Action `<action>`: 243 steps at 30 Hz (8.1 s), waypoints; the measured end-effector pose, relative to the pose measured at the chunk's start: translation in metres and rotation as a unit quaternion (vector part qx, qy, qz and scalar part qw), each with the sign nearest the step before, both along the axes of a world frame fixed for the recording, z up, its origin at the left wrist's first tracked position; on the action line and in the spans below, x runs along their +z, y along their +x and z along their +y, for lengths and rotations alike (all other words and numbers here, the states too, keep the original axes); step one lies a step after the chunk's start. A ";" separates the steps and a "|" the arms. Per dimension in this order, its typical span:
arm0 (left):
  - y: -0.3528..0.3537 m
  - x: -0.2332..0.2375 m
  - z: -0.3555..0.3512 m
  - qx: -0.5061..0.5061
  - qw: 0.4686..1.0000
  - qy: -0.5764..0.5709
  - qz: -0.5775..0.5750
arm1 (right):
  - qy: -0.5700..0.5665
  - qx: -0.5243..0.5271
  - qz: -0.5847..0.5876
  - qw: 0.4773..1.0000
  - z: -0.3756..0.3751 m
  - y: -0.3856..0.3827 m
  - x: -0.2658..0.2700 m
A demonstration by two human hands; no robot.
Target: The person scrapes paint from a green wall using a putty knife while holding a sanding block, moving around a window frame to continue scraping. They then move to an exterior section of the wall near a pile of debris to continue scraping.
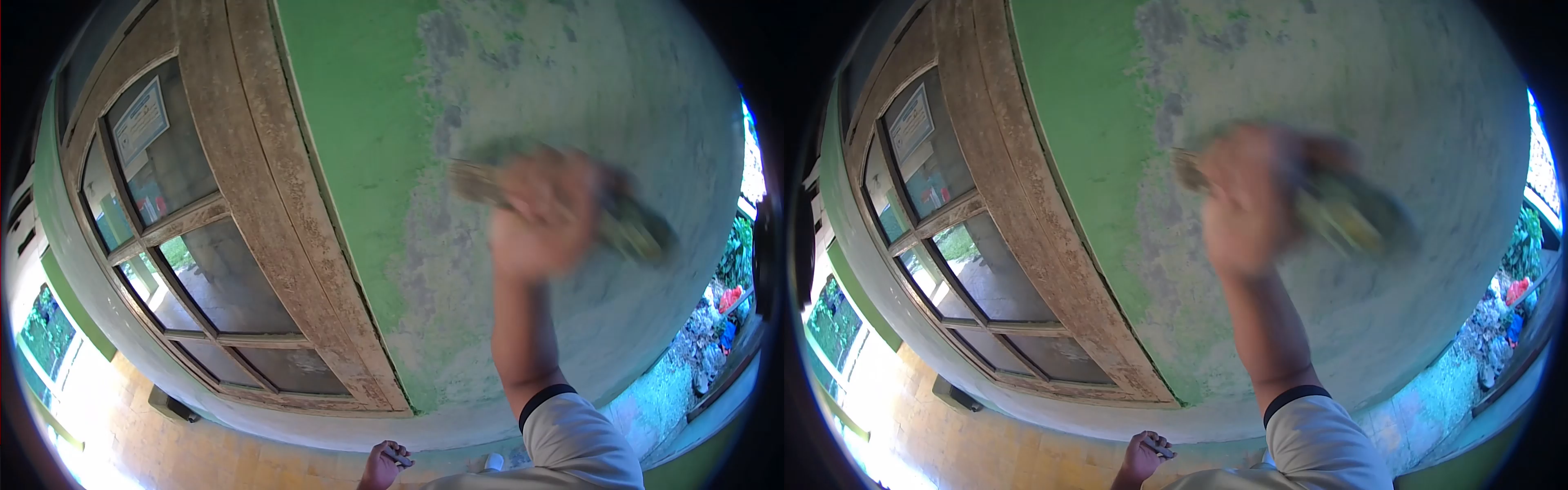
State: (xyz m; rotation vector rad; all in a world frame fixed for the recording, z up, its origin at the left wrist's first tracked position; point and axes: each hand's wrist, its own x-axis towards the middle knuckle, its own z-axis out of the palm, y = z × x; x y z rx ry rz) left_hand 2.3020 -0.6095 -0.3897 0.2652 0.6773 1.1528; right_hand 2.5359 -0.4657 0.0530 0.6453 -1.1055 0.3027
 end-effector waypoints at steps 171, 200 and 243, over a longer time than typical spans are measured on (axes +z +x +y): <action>0.906 0.193 0.160 0.163 0.784 0.323 0.505 | -0.839 -0.179 -0.185 0.478 -0.070 1.015 -0.479; 0.906 0.192 0.161 0.166 0.784 0.317 0.507 | -0.879 -0.180 -0.212 0.388 -0.087 1.006 -0.565; 0.914 0.195 0.158 0.167 0.762 0.314 0.541 | -0.873 -0.220 -0.213 0.380 -0.096 1.002 -0.622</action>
